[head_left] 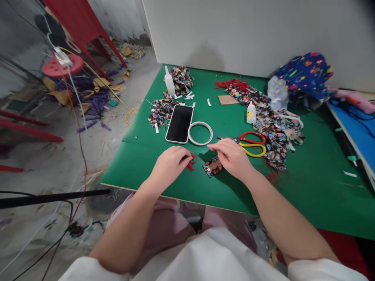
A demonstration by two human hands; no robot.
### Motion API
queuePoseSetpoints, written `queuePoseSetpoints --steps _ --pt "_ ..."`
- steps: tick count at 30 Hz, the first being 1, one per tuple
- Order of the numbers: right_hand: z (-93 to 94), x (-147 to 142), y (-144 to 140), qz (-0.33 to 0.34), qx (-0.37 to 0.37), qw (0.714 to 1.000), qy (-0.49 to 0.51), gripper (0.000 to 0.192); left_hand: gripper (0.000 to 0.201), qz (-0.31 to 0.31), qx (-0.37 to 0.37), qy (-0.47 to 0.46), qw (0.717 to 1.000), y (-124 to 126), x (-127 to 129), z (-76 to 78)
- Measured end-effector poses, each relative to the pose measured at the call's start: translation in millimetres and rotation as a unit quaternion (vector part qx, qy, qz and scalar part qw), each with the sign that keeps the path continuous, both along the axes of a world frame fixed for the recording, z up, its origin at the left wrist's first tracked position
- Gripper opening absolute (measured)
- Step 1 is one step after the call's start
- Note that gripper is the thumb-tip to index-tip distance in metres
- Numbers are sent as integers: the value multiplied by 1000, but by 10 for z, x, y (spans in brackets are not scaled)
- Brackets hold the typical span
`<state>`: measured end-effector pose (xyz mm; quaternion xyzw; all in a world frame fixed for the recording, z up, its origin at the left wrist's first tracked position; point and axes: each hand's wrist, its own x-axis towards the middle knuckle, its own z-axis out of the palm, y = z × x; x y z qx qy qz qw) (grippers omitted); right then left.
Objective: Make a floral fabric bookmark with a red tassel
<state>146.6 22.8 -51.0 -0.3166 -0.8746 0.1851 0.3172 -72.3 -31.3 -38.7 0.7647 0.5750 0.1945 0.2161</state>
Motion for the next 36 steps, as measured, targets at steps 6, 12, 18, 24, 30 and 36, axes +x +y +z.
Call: queuePoseSetpoints --steps 6,12,18,24,30,36 --pt "71 -53 -91 2 -129 988 84 27 11 108 -104 -325 934 57 93 157" --pt "81 -67 -123 47 -312 927 201 49 17 68 -190 -522 829 79 334 136" --pt "122 -71 -128 59 -337 916 211 54 14 95 -226 -624 742 123 459 158" --pt "125 -72 -112 48 -365 903 224 54 15 120 -154 -566 801 145 481 137" --pt "131 -85 -148 28 -326 923 201 66 8 112 -46 -392 912 166 438 71" --pt "116 -99 -152 -19 -278 943 182 51 9 67 15 -298 952 230 493 42"
